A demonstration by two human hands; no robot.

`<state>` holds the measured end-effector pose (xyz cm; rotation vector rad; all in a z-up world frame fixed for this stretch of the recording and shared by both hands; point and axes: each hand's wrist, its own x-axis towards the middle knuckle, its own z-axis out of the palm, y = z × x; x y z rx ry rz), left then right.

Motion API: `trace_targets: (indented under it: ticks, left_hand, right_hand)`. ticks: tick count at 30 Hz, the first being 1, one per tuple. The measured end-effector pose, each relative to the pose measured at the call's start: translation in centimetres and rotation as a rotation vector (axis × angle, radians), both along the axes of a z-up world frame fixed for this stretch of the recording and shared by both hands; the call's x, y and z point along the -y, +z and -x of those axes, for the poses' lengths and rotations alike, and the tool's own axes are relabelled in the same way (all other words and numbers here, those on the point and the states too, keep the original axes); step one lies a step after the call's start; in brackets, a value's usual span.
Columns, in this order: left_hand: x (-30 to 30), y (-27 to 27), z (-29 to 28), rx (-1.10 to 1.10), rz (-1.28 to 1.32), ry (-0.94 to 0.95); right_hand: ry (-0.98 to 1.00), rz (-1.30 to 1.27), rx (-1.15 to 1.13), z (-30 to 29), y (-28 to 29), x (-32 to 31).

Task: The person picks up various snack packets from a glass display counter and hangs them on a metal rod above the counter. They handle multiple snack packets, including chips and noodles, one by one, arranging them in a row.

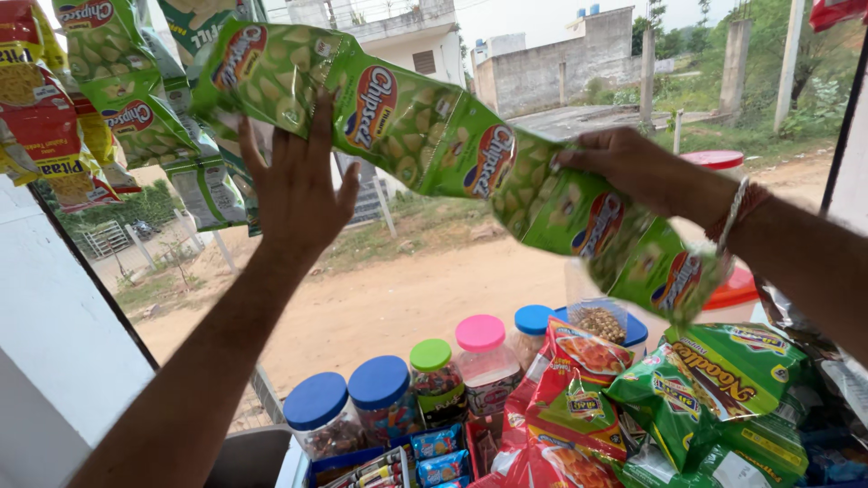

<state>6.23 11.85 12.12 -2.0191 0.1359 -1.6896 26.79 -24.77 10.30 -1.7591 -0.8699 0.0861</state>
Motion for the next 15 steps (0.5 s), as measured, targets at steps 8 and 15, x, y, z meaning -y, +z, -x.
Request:
trace_targets:
  ticks: [8, 15]
  left_hand:
    - [-0.2, -2.7, -2.0, -0.028, 0.113, -0.013]
    - [-0.9, -3.5, -1.6, -0.061, 0.171, -0.018]
  right_hand:
    - [-0.204, 0.094, 0.554, -1.4, 3.5, -0.4]
    - [-0.227, 0.083, 0.960, -2.8, 4.7, -1.5]
